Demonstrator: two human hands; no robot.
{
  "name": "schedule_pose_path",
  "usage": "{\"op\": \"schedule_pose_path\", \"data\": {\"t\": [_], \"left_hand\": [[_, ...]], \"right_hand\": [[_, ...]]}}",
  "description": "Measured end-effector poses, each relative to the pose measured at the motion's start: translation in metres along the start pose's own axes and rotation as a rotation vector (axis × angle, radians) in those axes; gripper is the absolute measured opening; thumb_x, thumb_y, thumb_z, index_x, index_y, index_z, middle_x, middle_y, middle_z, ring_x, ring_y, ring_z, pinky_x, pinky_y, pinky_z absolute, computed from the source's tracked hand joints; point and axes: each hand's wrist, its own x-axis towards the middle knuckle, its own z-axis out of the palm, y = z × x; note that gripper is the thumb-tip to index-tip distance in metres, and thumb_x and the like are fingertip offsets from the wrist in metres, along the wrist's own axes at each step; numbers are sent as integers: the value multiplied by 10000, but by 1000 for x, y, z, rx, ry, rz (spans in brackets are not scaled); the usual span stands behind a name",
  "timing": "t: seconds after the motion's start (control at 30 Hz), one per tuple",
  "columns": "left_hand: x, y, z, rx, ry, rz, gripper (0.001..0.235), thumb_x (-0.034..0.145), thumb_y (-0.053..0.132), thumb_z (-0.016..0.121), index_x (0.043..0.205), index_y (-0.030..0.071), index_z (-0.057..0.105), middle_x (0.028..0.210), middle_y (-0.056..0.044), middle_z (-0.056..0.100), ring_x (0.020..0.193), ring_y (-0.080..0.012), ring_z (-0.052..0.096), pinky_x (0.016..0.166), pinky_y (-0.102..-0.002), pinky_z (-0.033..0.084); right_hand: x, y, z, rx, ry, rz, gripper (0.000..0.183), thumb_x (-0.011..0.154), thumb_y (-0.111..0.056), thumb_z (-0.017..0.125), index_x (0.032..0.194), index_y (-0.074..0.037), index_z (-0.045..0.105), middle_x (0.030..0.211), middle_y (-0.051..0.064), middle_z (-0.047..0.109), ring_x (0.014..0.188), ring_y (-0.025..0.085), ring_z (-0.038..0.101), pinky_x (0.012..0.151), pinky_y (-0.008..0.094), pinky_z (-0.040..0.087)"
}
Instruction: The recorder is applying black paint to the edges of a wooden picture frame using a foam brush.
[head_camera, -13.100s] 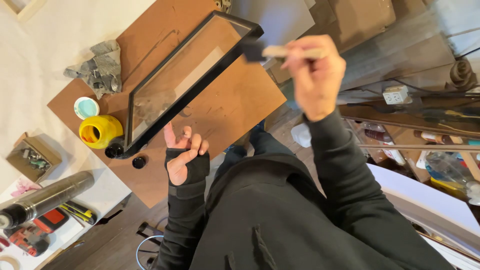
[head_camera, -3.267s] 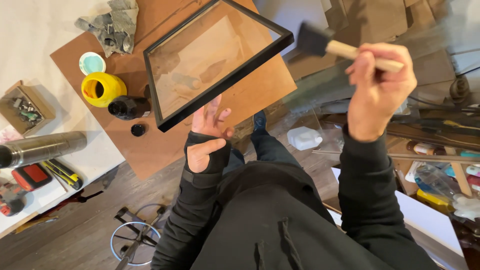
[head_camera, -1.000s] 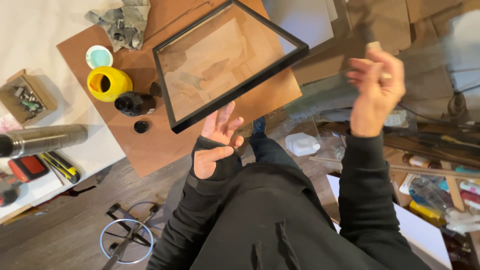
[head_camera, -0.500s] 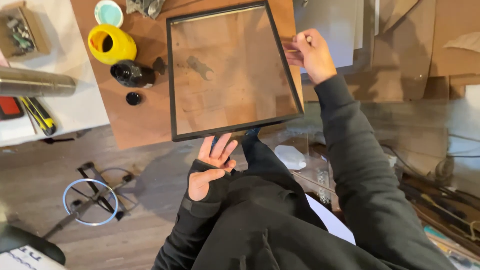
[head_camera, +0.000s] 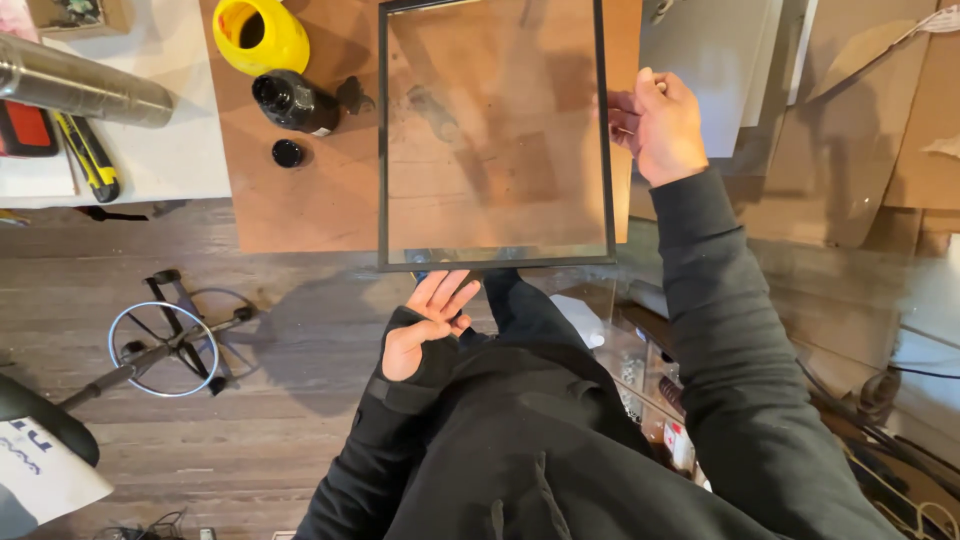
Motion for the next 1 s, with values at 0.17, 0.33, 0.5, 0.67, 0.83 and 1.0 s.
{"op": "schedule_pose_path", "data": {"t": [0.17,0.33,0.5,0.67,0.83,1.0], "left_hand": [[6,4,-3,21,33,-51,774,759,-64,504,1523,15,412,1602,-170,439,1471,-357,421,944,-383,423],[13,11,-15,18,107,-119,774,735,-33,523,1502,-9,420,1553,-164,481,1426,-340,468,923,-376,436],[37,26,-46,70,113,-189,740,729,12,550,1462,-25,457,1441,-159,548,1336,-317,539,894,-356,467],[98,65,-81,204,-108,-262,633,756,12,557,1385,-18,492,1332,-128,596,1250,-288,589,869,-337,476],[173,110,-118,450,-208,-309,616,735,32,540,1347,-39,546,1216,-120,645,1126,-250,618,790,-315,479],[188,149,-122,327,-128,-267,645,771,39,575,1409,-55,544,1270,-138,657,1046,-224,611,801,-333,496]], "right_hand": [[3,8,-2,2,-7,-52,243,1129,-332,534,1095,-98,479,1100,170,738,834,176,672,708,322,516],[-33,-5,13,29,31,-83,226,1117,-321,544,1083,-105,488,1101,174,732,846,187,673,724,318,518],[-92,-5,4,113,108,-184,202,1144,-277,555,1087,-92,495,1180,179,715,1037,235,698,848,357,522],[-154,23,8,172,300,-252,130,1111,-245,552,1085,-126,506,1159,159,709,1007,251,689,876,395,535],[-201,60,42,239,371,-283,101,1128,-206,535,1087,-119,503,1193,168,697,1073,285,692,931,401,536],[-221,69,103,288,310,-283,63,1089,-166,527,1069,-112,500,1238,192,686,1157,300,682,978,414,524]]}}
